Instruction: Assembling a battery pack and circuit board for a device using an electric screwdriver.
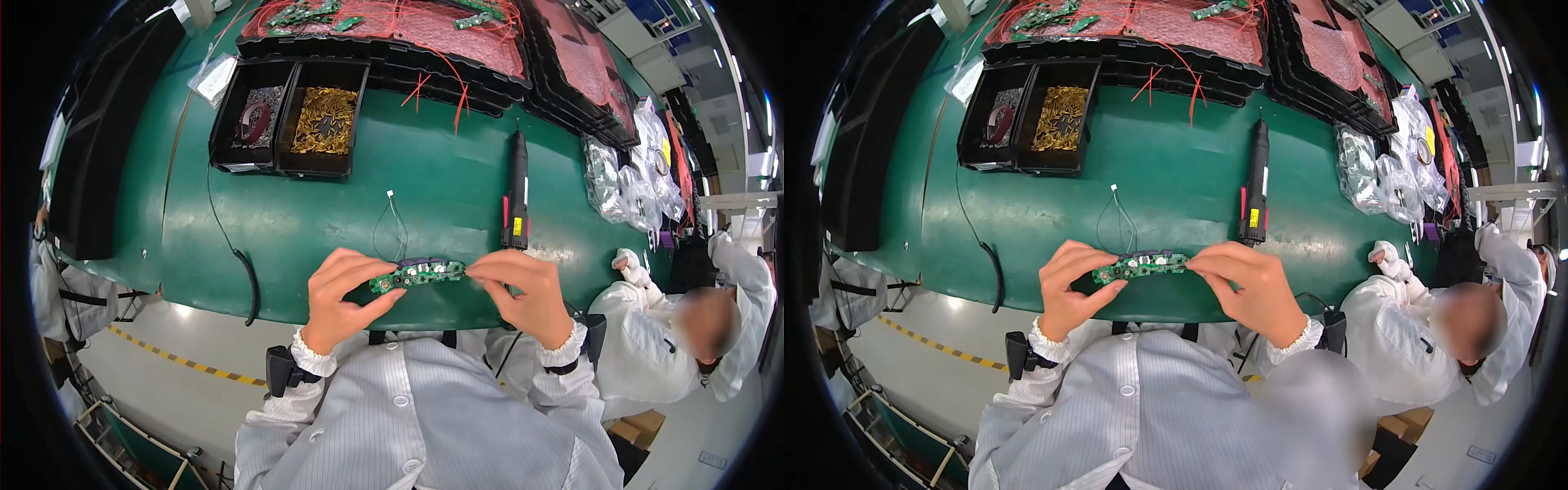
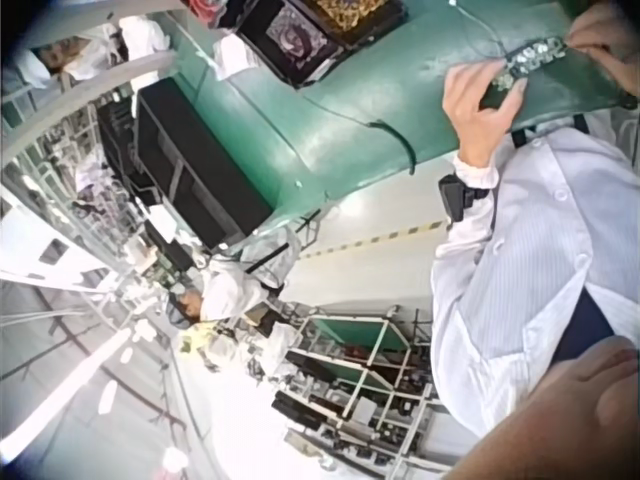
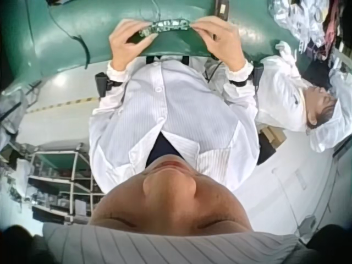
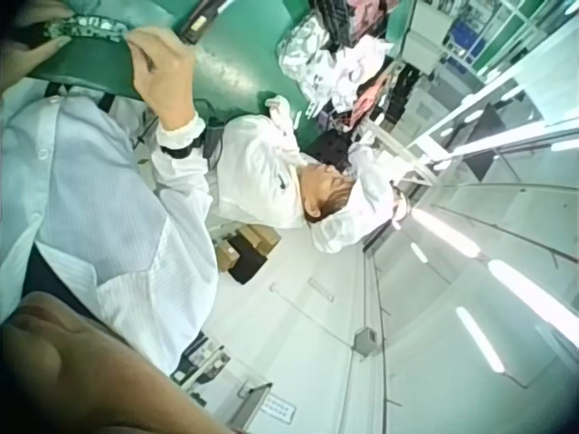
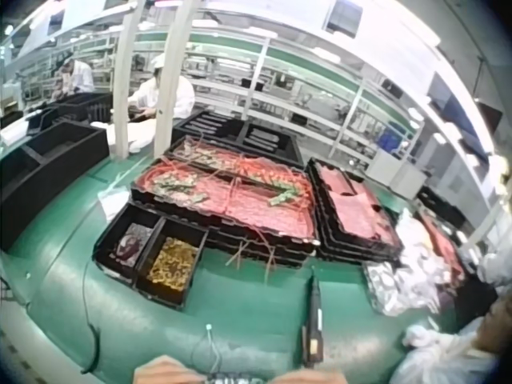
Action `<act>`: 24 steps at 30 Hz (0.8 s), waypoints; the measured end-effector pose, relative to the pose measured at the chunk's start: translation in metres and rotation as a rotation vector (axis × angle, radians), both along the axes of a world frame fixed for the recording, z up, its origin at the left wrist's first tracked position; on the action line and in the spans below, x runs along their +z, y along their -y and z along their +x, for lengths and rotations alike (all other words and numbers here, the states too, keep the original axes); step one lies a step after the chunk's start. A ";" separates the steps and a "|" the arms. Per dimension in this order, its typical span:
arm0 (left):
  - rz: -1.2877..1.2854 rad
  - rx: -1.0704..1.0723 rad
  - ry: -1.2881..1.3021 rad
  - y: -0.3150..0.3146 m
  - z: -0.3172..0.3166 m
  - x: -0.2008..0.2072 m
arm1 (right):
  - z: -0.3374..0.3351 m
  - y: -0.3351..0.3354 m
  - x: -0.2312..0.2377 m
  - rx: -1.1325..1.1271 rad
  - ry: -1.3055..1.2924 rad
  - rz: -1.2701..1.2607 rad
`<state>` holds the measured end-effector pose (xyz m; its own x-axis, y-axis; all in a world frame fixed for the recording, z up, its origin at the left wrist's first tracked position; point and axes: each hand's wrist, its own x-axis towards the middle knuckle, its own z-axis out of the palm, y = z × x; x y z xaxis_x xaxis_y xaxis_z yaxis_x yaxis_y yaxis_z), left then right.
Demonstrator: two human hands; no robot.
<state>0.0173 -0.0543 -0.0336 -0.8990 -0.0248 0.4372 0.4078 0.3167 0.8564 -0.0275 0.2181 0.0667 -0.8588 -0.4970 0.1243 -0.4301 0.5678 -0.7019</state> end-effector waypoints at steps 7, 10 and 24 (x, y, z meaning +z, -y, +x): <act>0.007 -0.009 -0.010 0.001 -0.001 -0.001 | 0.006 0.004 -0.002 -0.011 -0.100 0.096; 0.001 -0.007 -0.011 0.001 0.000 0.000 | 0.005 0.009 0.003 -0.004 -0.089 0.143; 0.003 -0.021 0.016 0.001 0.000 -0.001 | 0.009 0.022 0.018 0.111 -0.263 0.367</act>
